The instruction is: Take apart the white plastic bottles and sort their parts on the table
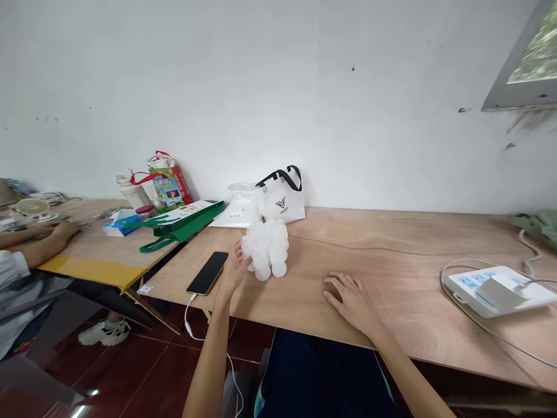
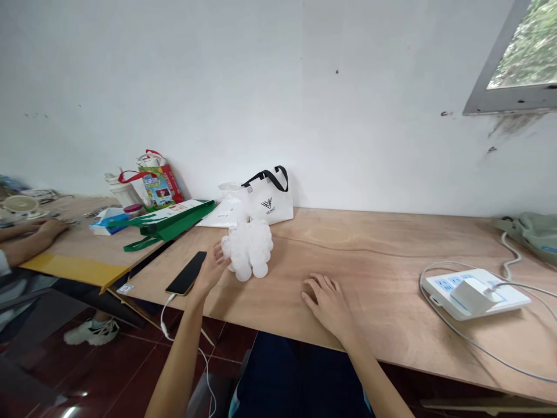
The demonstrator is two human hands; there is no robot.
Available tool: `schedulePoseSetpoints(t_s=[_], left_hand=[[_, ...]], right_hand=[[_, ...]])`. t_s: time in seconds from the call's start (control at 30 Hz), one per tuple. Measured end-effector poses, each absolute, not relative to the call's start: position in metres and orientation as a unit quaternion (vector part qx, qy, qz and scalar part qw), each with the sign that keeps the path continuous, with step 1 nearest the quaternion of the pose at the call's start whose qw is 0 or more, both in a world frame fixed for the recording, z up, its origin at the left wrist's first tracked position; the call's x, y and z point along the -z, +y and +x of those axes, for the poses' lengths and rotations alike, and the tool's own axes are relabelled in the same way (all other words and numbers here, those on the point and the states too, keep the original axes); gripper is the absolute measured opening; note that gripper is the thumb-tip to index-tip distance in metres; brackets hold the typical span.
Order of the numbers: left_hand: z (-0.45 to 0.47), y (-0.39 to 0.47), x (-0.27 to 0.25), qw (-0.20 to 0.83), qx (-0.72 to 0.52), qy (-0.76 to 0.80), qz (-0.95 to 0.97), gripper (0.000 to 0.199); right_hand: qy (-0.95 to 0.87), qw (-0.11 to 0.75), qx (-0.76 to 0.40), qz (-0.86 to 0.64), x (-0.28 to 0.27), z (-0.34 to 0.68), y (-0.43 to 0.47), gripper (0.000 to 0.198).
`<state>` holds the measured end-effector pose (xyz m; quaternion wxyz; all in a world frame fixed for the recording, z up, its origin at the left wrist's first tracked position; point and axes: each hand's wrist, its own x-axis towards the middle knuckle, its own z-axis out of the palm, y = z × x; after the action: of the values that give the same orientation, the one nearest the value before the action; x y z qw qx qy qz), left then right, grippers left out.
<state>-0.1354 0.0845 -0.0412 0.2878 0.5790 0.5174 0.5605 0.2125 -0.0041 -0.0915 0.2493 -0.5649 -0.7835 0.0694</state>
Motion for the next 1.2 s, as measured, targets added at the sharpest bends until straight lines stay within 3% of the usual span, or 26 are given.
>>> schedulePoseSetpoints(t_s=[0.1,0.2,0.3,0.4,0.5,0.57,0.73,0.9,1.2], left_hand=[[-0.127,0.073,0.022,0.212,-0.63,0.53,0.527,0.061],[-0.106,0.048,-0.004,0.084,-0.746,0.446,0.488,0.044],[-0.079,0.023,-0.018,0.072,-0.778,0.382,0.494,0.036],[-0.055,0.01,-0.018,0.193,-0.689,0.384,0.584,0.026],[-0.036,0.006,-0.01,0.342,-0.483,0.372,0.715,0.022],[-0.024,0.006,0.0,0.367,-0.375,0.346,0.778,0.024],[0.0,0.014,0.042,0.278,-0.281,0.322,0.86,0.024],[0.005,0.019,0.074,0.155,-0.242,0.37,0.883,0.038],[0.005,0.022,0.083,0.104,-0.219,0.402,0.883,0.036]], right_hand=[[-0.785,0.249,-0.067,-0.564,0.092,0.212,-0.004,0.03],[-0.787,0.244,-0.061,-0.563,0.093,0.211,-0.004,0.03],[-0.789,0.244,-0.049,-0.562,0.095,0.209,-0.004,0.031],[-0.79,0.247,-0.043,-0.559,0.096,0.209,-0.004,0.031],[-0.788,0.249,-0.04,-0.562,0.097,0.209,-0.004,0.031],[-0.786,0.25,-0.036,-0.565,0.098,0.21,-0.004,0.032],[-0.79,0.246,-0.016,-0.562,0.103,0.211,-0.002,0.035],[-0.792,0.241,0.007,-0.56,0.109,0.212,0.001,0.036],[-0.794,0.232,0.024,-0.562,0.111,0.211,0.001,0.037]])
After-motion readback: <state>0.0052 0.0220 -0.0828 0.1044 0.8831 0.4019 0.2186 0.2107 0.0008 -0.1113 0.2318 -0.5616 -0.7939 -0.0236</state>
